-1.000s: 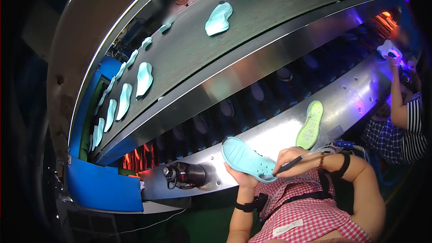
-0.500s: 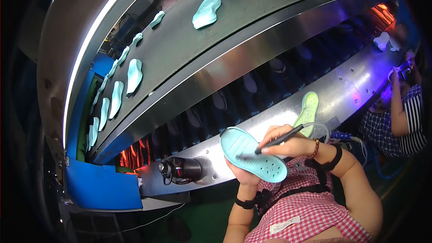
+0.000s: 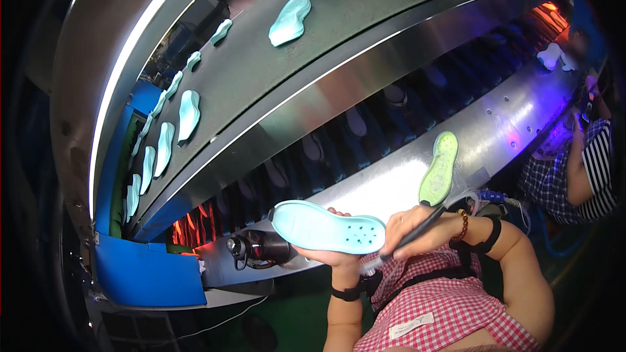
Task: The recorder is using a brush to apply glue or a treatment liquid to light blue shoe soles before placing them on a conveyor belt.
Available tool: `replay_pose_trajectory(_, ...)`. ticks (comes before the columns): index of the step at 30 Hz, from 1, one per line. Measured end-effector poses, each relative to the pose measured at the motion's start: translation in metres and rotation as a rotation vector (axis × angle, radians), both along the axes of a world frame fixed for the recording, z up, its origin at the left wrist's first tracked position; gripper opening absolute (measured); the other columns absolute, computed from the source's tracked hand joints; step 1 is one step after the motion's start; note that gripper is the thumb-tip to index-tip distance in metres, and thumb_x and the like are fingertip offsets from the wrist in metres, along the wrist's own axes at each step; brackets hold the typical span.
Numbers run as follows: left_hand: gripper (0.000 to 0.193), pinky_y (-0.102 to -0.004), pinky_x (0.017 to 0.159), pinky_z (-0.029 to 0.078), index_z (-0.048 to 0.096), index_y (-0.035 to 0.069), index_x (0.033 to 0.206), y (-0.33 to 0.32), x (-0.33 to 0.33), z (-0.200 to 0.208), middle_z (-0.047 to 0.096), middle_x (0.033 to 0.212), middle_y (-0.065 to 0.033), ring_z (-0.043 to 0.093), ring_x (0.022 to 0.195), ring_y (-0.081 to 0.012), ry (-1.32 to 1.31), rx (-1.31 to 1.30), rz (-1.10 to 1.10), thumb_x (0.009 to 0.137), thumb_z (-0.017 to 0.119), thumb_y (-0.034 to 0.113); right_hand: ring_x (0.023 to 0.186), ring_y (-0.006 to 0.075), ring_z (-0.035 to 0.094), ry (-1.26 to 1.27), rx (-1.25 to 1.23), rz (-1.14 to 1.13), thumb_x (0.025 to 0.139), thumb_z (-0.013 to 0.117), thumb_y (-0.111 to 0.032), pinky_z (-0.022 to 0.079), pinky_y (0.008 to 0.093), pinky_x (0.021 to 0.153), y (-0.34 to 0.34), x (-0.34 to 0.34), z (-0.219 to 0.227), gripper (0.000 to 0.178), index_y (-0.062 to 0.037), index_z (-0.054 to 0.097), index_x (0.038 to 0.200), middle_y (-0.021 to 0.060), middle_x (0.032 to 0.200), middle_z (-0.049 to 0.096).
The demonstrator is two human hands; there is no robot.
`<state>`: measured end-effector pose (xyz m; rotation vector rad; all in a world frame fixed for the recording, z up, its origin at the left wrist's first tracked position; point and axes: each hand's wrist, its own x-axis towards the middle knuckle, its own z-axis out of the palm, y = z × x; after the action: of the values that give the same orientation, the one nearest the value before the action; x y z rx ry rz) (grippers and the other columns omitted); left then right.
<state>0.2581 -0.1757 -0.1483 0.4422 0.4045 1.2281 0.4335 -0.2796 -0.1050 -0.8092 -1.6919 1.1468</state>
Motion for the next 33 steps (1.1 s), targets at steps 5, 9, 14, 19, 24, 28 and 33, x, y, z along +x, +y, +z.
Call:
replay_pose_trajectory(5, 0.077, -0.0418, 0.066, 0.049, 0.05, 0.008, 0.113, -0.002, 0.007, 0.015, 0.058, 0.085, -0.0171, 0.058, 0.071, -0.0302, -0.025, 0.089, 0.025, 0.078, 0.018, 0.069, 0.088, 0.0176, 0.057, -0.05, -0.038, -0.247, 0.073, 0.067, -0.009, 0.045, 0.0281, 0.078, 0.001, 0.006, 0.001, 0.021, -0.0058, 0.066, 0.093, 0.0082, 0.089, 0.063)
replay_pose_trajectory(9, 0.08, -0.0422, 0.063, 0.049, 0.048, 0.009, 0.116, -0.002, 0.007, 0.021, 0.058, 0.086, -0.0172, 0.058, 0.069, -0.0302, -0.045, 0.067, 0.006, 0.077, 0.017, 0.072, 0.089, 0.0187, 0.056, 0.06, -0.088, -0.201, 0.072, 0.068, -0.009, 0.044, 0.0278, 0.08, -0.001, 0.012, 0.005, 0.022, -0.0057, 0.066, 0.093, 0.009, 0.092, 0.062)
replay_pose_trajectory(14, 0.08, -0.0414, 0.066, 0.049, 0.046, 0.009, 0.118, -0.004, 0.01, 0.023, 0.057, 0.091, -0.0174, 0.058, 0.072, -0.0293, 0.008, 0.126, 0.017, 0.078, 0.017, 0.071, 0.092, 0.018, 0.056, 0.151, -0.239, -0.124, 0.073, 0.068, -0.01, 0.043, 0.0286, 0.082, -0.002, 0.011, -0.013, 0.021, -0.0067, 0.067, 0.093, 0.0089, 0.093, 0.062)
replay_pose_trajectory(19, 0.076, -0.0422, 0.073, 0.048, 0.041, 0.009, 0.124, -0.005, 0.006, 0.029, 0.056, 0.101, -0.0188, 0.059, 0.081, -0.0305, -0.023, 0.209, -0.115, 0.08, 0.022, 0.068, 0.082, 0.015, 0.06, 0.512, -0.477, -0.219, 0.079, 0.062, -0.007, 0.047, 0.0241, 0.077, -0.003, 0.006, -0.017, 0.02, 0.003, 0.061, 0.096, 0.0103, 0.093, 0.062)
replay_pose_trajectory(24, 0.069, -0.0481, 0.083, 0.046, 0.029, 0.006, 0.132, -0.053, 0.03, 0.046, 0.048, 0.118, -0.0199, 0.052, 0.102, -0.0345, -0.089, 0.027, -0.119, 0.085, 0.032, 0.056, 0.084, 0.0132, 0.059, 0.973, -0.567, -0.22, 0.079, 0.062, -0.006, 0.047, 0.0242, 0.076, -0.006, -0.012, -0.009, 0.019, 0.0021, 0.061, 0.095, 0.0103, 0.09, 0.063)
replay_pose_trajectory(28, 0.066, -0.0505, 0.08, 0.046, 0.03, 0.003, 0.131, -0.029, -0.001, 0.006, 0.048, 0.117, -0.0196, 0.05, 0.104, -0.035, -0.037, 0.106, -0.389, 0.087, 0.032, 0.051, 0.08, 0.0092, 0.059, 0.227, -0.299, -0.16, 0.076, 0.066, -0.009, 0.047, 0.0225, 0.072, -0.012, 0.005, 0.011, 0.019, -0.0028, 0.065, 0.093, 0.007, 0.089, 0.065)
replay_pose_trajectory(33, 0.064, -0.0478, 0.08, 0.047, 0.035, -0.002, 0.126, -0.017, -0.009, 0.001, 0.051, 0.11, -0.0241, 0.056, 0.093, -0.0366, 0.093, 0.086, -0.504, 0.087, 0.033, 0.048, 0.077, 0.0131, 0.061, -0.032, -0.043, -0.188, 0.074, 0.066, -0.009, 0.048, 0.0229, 0.07, -0.012, 0.008, 0.012, 0.021, -0.0014, 0.064, 0.094, 0.0098, 0.085, 0.065)
